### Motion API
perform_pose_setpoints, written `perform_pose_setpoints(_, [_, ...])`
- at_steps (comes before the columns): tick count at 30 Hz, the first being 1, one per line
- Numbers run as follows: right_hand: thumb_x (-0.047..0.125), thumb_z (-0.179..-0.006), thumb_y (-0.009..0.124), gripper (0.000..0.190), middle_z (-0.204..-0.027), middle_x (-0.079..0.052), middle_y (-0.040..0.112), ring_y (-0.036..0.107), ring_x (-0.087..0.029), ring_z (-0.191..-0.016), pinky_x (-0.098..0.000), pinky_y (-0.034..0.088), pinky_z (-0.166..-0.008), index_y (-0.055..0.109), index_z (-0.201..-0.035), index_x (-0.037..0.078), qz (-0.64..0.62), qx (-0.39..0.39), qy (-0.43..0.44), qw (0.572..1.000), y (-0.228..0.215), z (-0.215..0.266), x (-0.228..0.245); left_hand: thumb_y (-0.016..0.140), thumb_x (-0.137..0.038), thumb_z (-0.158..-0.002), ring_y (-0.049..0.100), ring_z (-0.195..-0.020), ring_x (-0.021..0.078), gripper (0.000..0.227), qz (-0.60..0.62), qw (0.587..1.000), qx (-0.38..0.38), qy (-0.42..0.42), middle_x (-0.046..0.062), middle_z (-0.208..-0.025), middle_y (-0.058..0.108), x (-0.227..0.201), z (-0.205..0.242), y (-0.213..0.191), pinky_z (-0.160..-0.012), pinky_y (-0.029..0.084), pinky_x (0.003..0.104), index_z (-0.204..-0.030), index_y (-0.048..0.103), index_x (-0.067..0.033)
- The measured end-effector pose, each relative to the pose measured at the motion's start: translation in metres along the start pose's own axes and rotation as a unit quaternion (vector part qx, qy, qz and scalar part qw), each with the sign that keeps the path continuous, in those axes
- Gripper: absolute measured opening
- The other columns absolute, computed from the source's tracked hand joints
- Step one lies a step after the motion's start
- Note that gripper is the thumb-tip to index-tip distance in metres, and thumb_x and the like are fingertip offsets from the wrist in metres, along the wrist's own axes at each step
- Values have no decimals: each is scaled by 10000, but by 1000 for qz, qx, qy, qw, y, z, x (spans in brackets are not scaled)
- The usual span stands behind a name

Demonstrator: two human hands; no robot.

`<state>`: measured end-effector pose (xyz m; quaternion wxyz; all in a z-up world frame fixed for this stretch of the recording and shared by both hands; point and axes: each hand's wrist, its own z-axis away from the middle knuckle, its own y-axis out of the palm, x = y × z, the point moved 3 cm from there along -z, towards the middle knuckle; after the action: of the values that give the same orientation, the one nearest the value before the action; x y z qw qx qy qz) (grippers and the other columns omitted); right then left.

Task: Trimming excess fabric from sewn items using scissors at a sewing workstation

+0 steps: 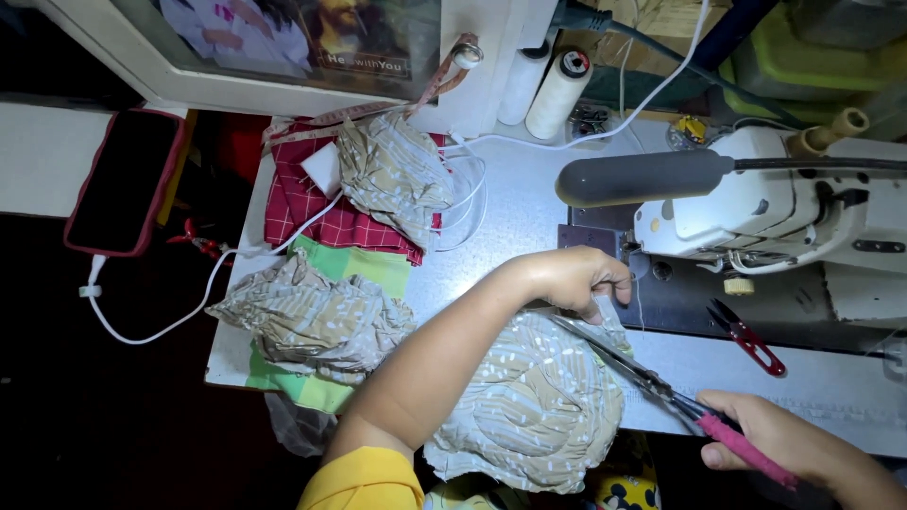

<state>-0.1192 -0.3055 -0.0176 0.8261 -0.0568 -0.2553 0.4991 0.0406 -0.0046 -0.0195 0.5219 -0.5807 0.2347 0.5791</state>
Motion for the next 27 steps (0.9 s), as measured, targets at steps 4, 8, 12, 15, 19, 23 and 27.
perform_pose_setpoints(4, [521,-792,931,537,-749,-11,513,463,-150,-676,-291,301,-642,605,-801,95,39,-8,1,999,-4,-3,7,868,-66,-782,504,-682,158,462,-2,1000,-3,1,-7,-808,512,5,-3,1,-640,410,284,-1200,699,-163])
perform_pose_setpoints(8, [483,-733,961,512,-715,-37,578,533,-176,-643,-290,355,-630,654,-748,74,15,-27,-9,999,-10,-7,3,863,-27,-777,480,-651,149,444,16,1000,-8,7,-27,-729,452,5,-4,1,-633,412,275,-1174,703,-146])
perform_pose_setpoints(12, [418,-737,1016,522,-692,-44,544,510,-188,-624,-296,351,-618,643,-712,54,-8,-30,-36,999,-11,-14,-6,885,-19,-759,481,-617,137,442,20,999,-9,35,-44,-664,453,9,-8,3,-617,430,278,-1146,705,-135])
perform_pose_setpoints(15, [382,-731,1040,487,-700,-42,551,542,-180,-636,-289,362,-616,691,-709,43,3,-40,-44,998,-14,-20,-10,889,-1,-743,475,-606,130,441,41,998,-10,52,-42,-676,455,13,-14,8,-606,421,269,-1126,707,-123])
perform_pose_setpoints(19, [270,-725,1065,371,-699,-61,641,629,-194,-652,-272,411,-644,783,-740,28,12,-51,-7,999,-20,-24,-12,886,-2,-750,484,-602,136,422,49,997,-17,53,-37,-668,469,16,-16,7,-597,426,277,-1115,706,-114])
perform_pose_setpoints(23, [333,-781,1010,439,-744,-58,554,533,-203,-672,-293,358,-659,682,-781,41,-7,3,-35,999,-26,-27,-10,897,-22,-745,485,-602,134,436,46,997,-21,65,-41,-666,459,20,-19,5,-607,435,270,-1126,707,-118])
perform_pose_setpoints(27, [417,-764,986,456,-776,-21,546,507,-163,-708,-286,351,-662,689,-827,76,65,17,-21,998,-30,-21,15,903,1,-737,468,-580,129,443,70,994,-27,85,-44,-635,443,25,-24,5,-609,422,260,-1120,705,-99])
